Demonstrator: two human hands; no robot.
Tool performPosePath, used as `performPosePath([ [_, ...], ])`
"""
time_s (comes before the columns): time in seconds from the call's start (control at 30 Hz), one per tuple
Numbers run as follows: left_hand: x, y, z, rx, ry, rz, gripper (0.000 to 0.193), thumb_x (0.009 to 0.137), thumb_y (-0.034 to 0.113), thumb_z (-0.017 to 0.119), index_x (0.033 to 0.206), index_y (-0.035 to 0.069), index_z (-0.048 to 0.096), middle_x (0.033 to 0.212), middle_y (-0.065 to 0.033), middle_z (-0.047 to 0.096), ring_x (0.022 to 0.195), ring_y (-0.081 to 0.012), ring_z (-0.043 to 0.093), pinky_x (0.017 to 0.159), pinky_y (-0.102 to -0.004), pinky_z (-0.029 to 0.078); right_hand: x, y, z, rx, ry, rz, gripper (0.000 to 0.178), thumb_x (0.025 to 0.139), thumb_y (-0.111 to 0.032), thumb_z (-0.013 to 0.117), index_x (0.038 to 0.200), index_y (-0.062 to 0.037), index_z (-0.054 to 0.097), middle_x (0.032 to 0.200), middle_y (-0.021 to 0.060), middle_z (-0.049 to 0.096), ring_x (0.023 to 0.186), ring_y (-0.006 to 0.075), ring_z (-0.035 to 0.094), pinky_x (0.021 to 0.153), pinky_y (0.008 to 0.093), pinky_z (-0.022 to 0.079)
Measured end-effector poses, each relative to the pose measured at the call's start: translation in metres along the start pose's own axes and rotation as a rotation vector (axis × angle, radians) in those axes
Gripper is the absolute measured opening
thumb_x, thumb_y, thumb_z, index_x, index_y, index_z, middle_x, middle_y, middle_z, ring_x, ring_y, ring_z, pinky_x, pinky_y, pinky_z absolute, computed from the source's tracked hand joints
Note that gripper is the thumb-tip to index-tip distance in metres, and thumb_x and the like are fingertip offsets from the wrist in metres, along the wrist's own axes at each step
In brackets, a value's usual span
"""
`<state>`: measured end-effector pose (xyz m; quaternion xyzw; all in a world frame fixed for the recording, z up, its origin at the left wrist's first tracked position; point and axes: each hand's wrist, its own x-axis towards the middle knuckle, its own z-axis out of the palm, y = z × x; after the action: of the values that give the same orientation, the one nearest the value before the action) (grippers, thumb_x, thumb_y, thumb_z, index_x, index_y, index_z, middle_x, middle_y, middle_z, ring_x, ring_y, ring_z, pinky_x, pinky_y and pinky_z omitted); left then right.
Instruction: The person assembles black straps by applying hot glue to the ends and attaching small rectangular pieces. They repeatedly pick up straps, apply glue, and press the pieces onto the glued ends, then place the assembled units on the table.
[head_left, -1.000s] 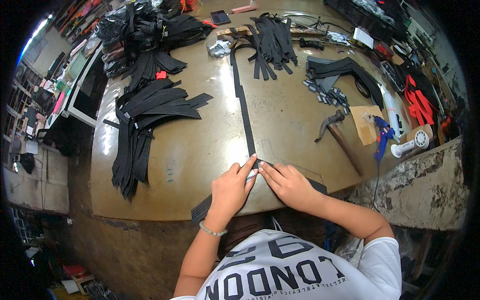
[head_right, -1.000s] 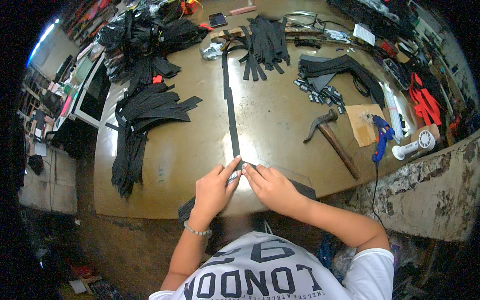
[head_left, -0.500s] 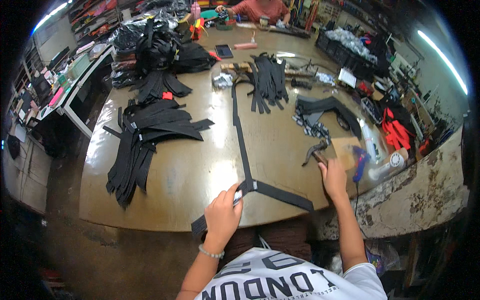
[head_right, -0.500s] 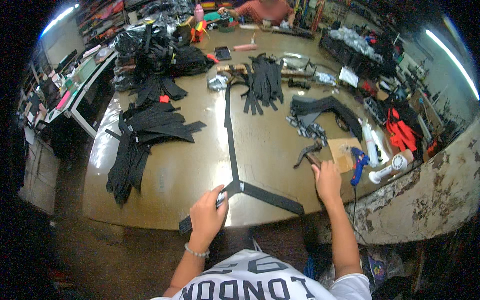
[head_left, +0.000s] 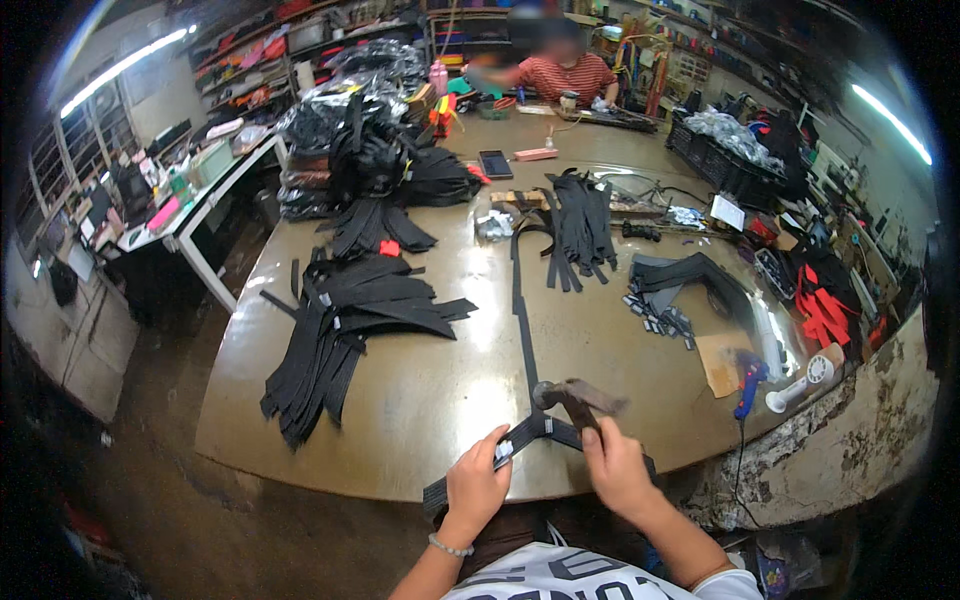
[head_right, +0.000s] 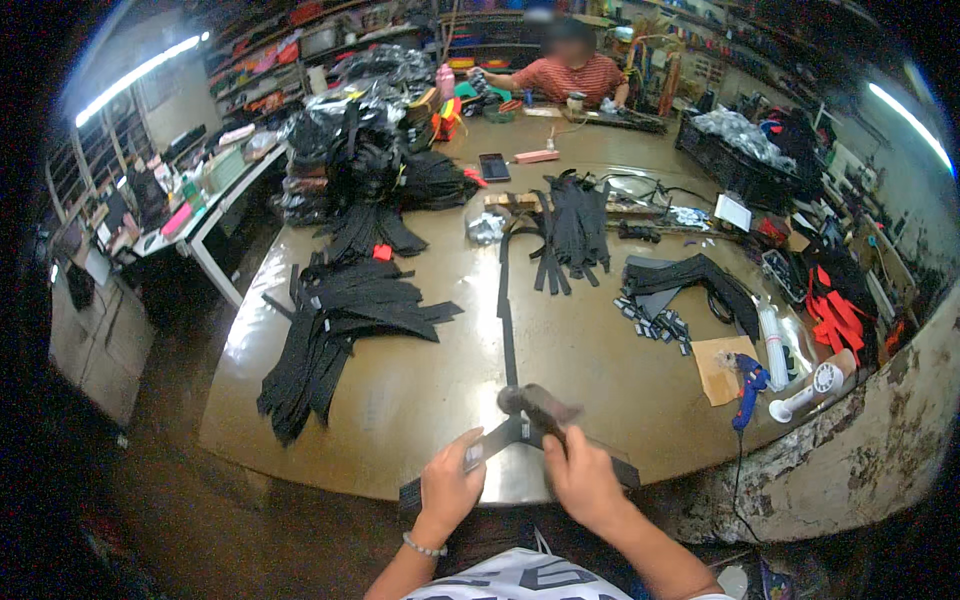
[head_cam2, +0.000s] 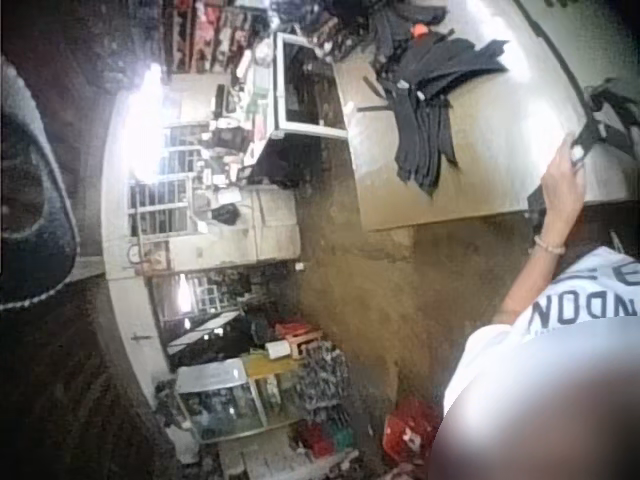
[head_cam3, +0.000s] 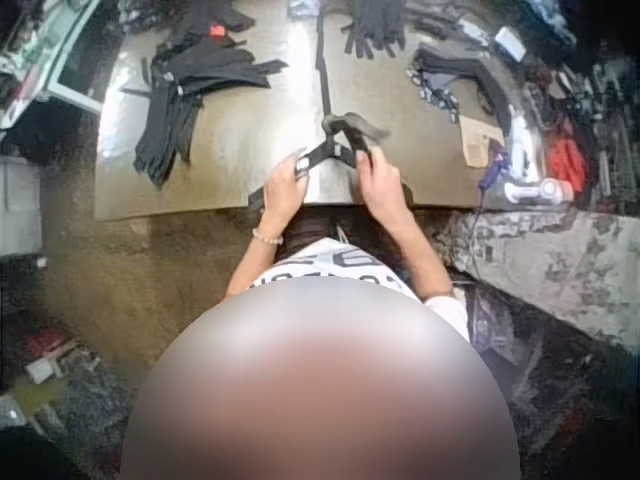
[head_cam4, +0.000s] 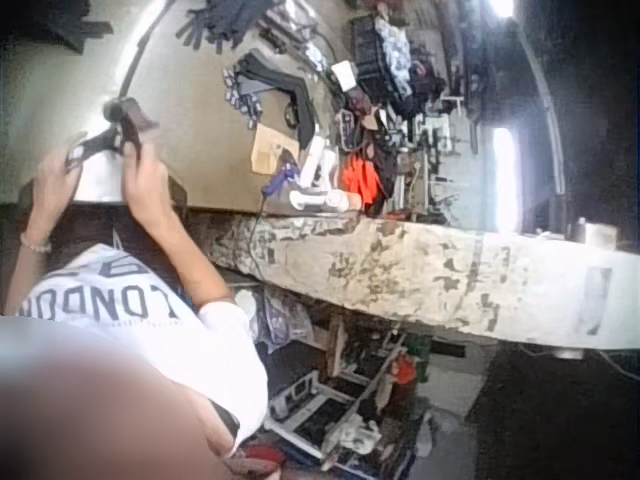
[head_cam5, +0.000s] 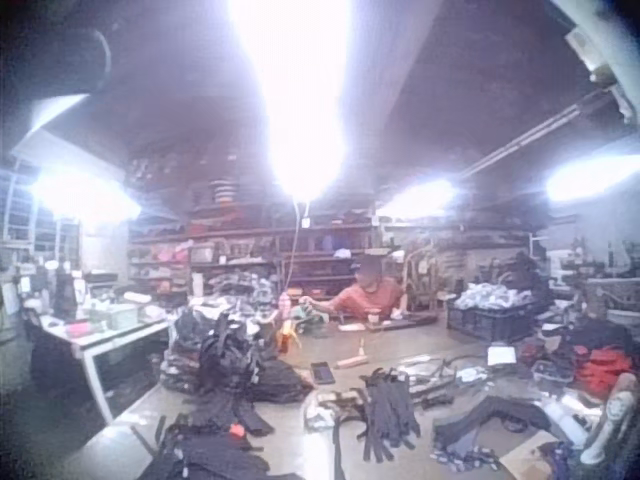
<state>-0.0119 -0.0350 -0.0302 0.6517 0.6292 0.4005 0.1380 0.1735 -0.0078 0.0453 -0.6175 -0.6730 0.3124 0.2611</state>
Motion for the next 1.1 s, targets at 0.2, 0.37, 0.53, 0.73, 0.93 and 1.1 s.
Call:
performPosePath([
  [0.2,0.004,0.006,-0.003,0.082,-0.099,0.013,0.043,0.08,0.006,0.063,0.123,0.005,0.059,0.098,-0.0188,0.066,0.088,-0.0371,0.064,0.075,-0.0435,0.051,0.01,0.021,0.014,-0.157,-0.23,-0.012,0.051,0.1,-0.045,0.046,0.099,0.0034,0.061,0.083,0.0334,0.063,0.083,0.0508,0.063,0.073,0.0549,0.051],
  [0.37,0.015,0.015,-0.008,0.166,-0.206,-0.038,0.034,0.088,0.026,0.067,0.114,0.005,0.063,0.091,-0.0208,0.068,0.083,-0.0407,0.066,0.076,-0.0464,0.053,0.03,0.072,-0.027,-0.265,0.183,-0.1,0.046,0.097,-0.044,0.053,0.098,0.0003,0.065,0.083,0.0252,0.066,0.079,0.0452,0.065,0.071,0.0549,0.051],
  [0.53,0.029,0.012,-0.007,0.508,-0.333,0.28,0.034,0.086,0.038,0.069,0.087,0.006,0.058,0.073,-0.0145,0.063,0.066,-0.0317,0.066,0.054,-0.0408,0.052,0.042,0.121,-0.071,-0.5,0.472,-0.136,0.026,0.09,-0.02,0.063,0.107,-0.0012,0.067,0.101,0.0177,0.063,0.093,0.0359,0.062,0.084,0.0453,0.05],
  [0.73,0.041,0.02,-0.018,0.422,-0.507,0.474,0.03,0.087,0.031,0.067,0.086,0.004,0.055,0.072,-0.0138,0.061,0.068,-0.0268,0.066,0.057,-0.0376,0.052,0.048,0.155,-0.089,0.229,0.063,-0.044,0.021,0.094,-0.013,0.059,0.109,-0.0005,0.067,0.1,0.0102,0.068,0.087,0.0213,0.064,0.08,0.0338,0.052],
  [0.93,0.021,0.045,0.004,-0.683,0.007,-0.198,0.031,0.103,0.031,0.048,0.094,0.003,0.058,0.069,-0.0022,0.055,0.064,-0.0104,0.053,0.057,-0.0291,0.045,0.055,0.074,0.004,1.079,-0.677,-0.025,0.049,0.105,-0.037,0.041,0.133,0.0013,0.054,0.126,0.0137,0.062,0.106,0.0189,0.061,0.094,0.0331,0.049],
  [1.1,0.003,0.043,0.033,-0.397,-0.183,-0.313,0.025,0.101,0.026,0.055,0.092,0.003,0.064,0.068,0.0009,0.056,0.057,-0.0082,0.05,0.052,-0.0259,0.043,0.072,0.036,0.037,0.778,-0.419,-0.136,0.03,0.097,-0.021,0.062,0.115,0.0022,0.063,0.104,0.0031,0.065,0.093,0.0074,0.058,0.081,0.0241,0.048],
])
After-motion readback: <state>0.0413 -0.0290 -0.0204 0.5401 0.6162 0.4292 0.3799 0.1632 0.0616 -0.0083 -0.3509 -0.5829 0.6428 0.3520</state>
